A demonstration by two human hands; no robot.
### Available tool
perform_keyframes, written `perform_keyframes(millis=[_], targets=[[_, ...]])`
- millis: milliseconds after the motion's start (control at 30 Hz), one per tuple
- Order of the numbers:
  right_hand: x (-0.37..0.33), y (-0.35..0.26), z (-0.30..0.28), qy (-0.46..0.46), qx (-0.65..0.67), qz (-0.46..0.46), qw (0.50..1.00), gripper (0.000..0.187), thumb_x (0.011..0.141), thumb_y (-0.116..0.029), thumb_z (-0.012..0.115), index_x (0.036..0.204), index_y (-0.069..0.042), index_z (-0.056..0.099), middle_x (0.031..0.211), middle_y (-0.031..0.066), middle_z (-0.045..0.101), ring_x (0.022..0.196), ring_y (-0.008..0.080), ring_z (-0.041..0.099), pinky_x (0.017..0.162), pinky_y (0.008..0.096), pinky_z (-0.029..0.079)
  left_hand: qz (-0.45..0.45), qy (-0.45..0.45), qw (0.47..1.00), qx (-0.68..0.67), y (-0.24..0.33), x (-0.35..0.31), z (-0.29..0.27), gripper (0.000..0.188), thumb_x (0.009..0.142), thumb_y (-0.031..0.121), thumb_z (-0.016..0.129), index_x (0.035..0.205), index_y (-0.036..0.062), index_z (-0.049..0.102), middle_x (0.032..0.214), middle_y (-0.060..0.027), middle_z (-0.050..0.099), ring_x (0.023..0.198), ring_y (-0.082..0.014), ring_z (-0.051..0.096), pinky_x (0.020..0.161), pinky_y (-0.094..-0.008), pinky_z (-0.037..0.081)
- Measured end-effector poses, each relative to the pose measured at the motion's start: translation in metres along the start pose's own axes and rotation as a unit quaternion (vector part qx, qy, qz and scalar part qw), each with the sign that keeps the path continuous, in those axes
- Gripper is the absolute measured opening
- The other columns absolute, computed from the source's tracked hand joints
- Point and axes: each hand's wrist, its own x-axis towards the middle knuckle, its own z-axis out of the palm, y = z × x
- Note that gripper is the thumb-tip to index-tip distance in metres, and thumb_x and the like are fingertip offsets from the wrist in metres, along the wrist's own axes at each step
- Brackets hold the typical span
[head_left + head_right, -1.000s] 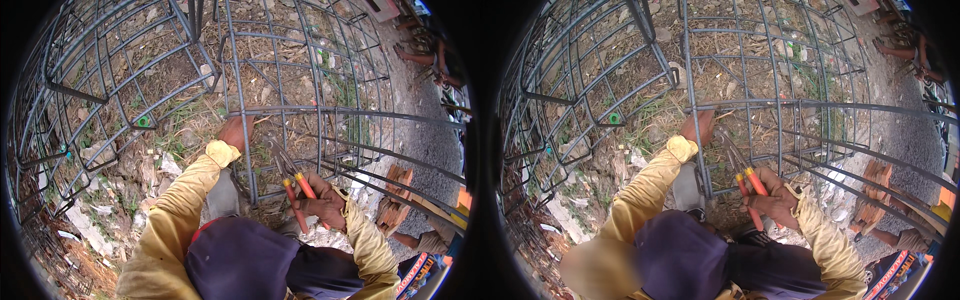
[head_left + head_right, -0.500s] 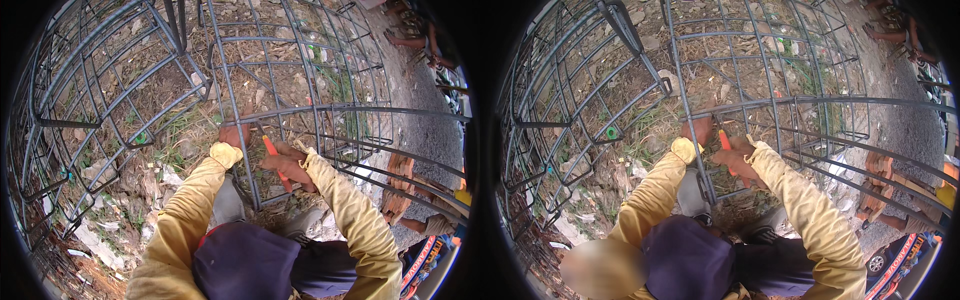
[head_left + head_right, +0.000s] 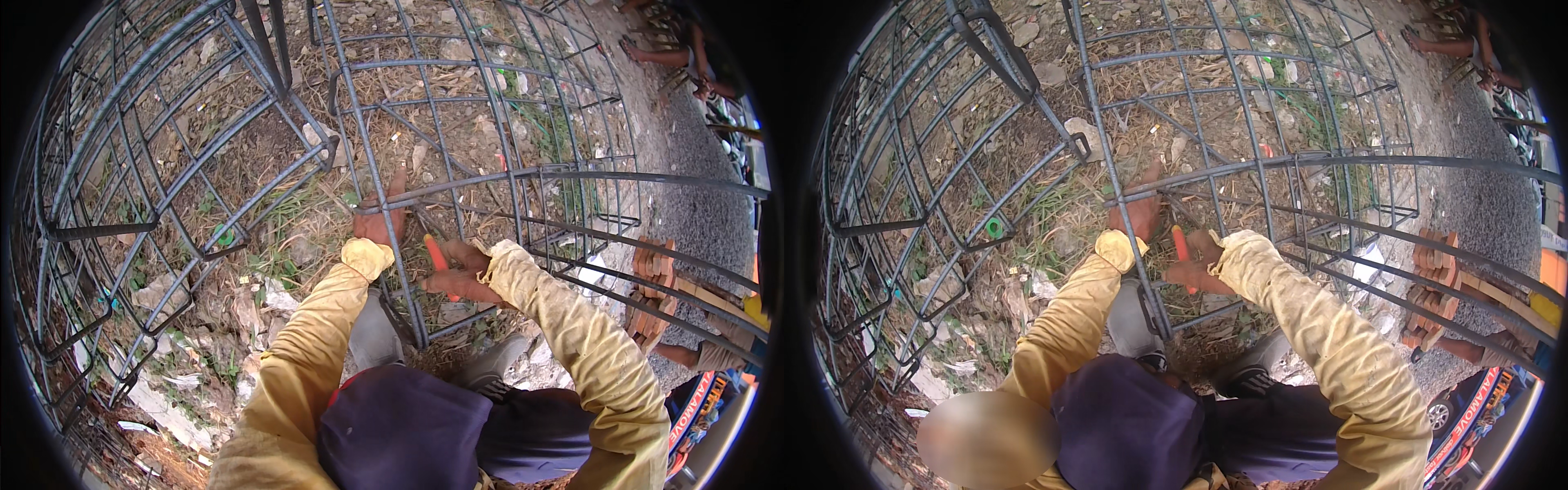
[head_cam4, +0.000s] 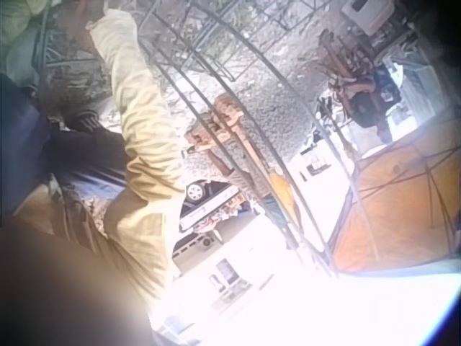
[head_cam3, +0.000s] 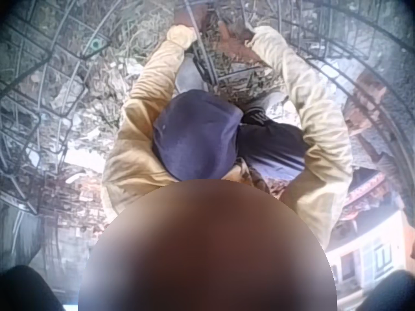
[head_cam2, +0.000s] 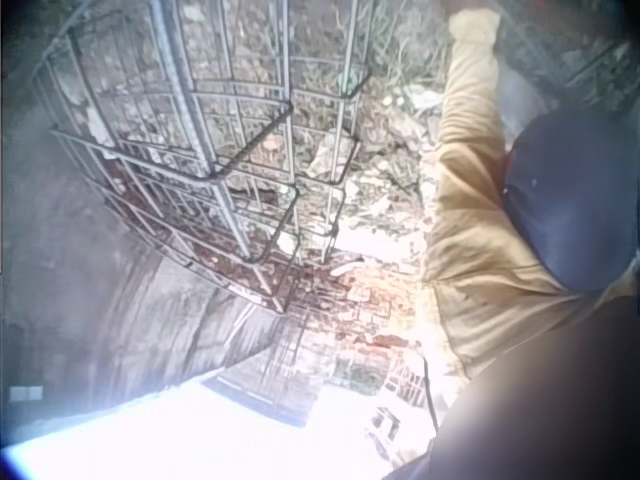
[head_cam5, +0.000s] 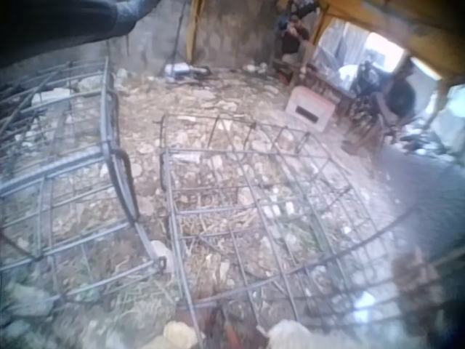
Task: The person uses pliers to bend and secure wire ties at the intersections of a metal grid frame. They repeatedly position the wire, twist it with the pliers, and trim excess wire to fasten the frame sections together.
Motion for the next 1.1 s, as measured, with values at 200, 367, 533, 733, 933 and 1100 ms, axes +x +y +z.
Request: perform_keyframes(millis=[200, 367, 533, 733, 933, 1100], targets=[[-0.019, -0.042, -0.018, -0.022, -0.112, 0.023, 0.993, 0.061, 0.076, -0.065, 0.053, 0.104, -0.012, 0.062, 0.089, 0.0178, 0.067, 0.088, 0.0356, 0.064, 0.078, 0.0422, 0.048, 0.007, 0.006, 1.000, 0.000, -0.012, -0.010, 0.023, 0.021, 0.080, 0.026, 0.060, 0.094, 0.0116, 0.053, 0.070, -0.0133, 0.063, 0.065, -0.0320, 0.063, 0.061, -0.0469, 0.049], [-0.029, -0.055, -0.027, -0.001, -0.156, 0.022, 0.987, 0.056, 0.081, -0.060, 0.058, 0.118, -0.018, 0.053, 0.082, 0.0187, 0.064, 0.081, 0.0353, 0.063, 0.068, 0.0442, 0.046, 0.013, 0.010, 1.000, -0.001, -0.015, -0.012, 0.034, 0.017, 0.080, 0.031, 0.060, 0.080, 0.0133, 0.059, 0.064, -0.0126, 0.063, 0.061, -0.0325, 0.063, 0.058, -0.0483, 0.048], [-0.005, -0.017, -0.007, 0.105, -0.217, -0.035, 0.970, 0.044, 0.081, -0.051, 0.056, 0.101, -0.013, 0.063, 0.087, 0.0160, 0.068, 0.086, 0.0333, 0.065, 0.072, 0.0416, 0.050, 0.013, 0.011, 1.000, -0.002, -0.023, -0.018, 0.053, 0.025, 0.079, 0.035, 0.061, 0.066, 0.0150, 0.066, 0.059, -0.0118, 0.063, 0.056, -0.0330, 0.063, 0.056, -0.0498, 0.047], [0.026, -0.006, -0.003, 0.103, -0.195, -0.065, 0.973, 0.040, 0.081, -0.044, 0.054, 0.096, -0.009, 0.068, 0.087, 0.0150, 0.069, 0.087, 0.0332, 0.067, 0.076, 0.0406, 0.053, 0.003, 0.055, 0.998, -0.026, -0.045, -0.033, 0.076, 0.028, 0.079, 0.036, 0.061, 0.060, 0.0154, 0.066, 0.058, -0.0107, 0.063, 0.055, -0.0332, 0.062, 0.056, -0.0498, 0.047], [0.019, 0.021, 0.003, 0.074, -0.114, 0.013, 0.991, 0.047, 0.091, -0.045, 0.049, 0.115, -0.006, 0.059, 0.086, 0.0176, 0.066, 0.068, 0.0331, 0.064, 0.061, 0.0406, 0.052, -0.037, 0.006, 0.999, 0.018, 0.031, 0.042, -0.051, 0.028, 0.083, 0.018, 0.057, 0.109, 0.0118, 0.049, 0.086, -0.0119, 0.065, 0.081, -0.0306, 0.063, 0.070, -0.0442, 0.049], [0.008, 0.012, 0.010, -0.026, 0.285, 0.041, 0.957, 0.062, 0.096, -0.048, 0.048, 0.142, -0.009, 0.033, 0.089, 0.0063, 0.057, 0.063, 0.0132, 0.057, 0.051, 0.0283, 0.048, -0.082, 0.048, 0.995, -0.018, 0.042, 0.074, -0.109, 0.060, 0.085, 0.004, 0.055, 0.141, 0.0091, 0.037, 0.105, -0.0127, 0.066, 0.099, -0.0303, 0.064, 0.080, -0.0414, 0.051]])
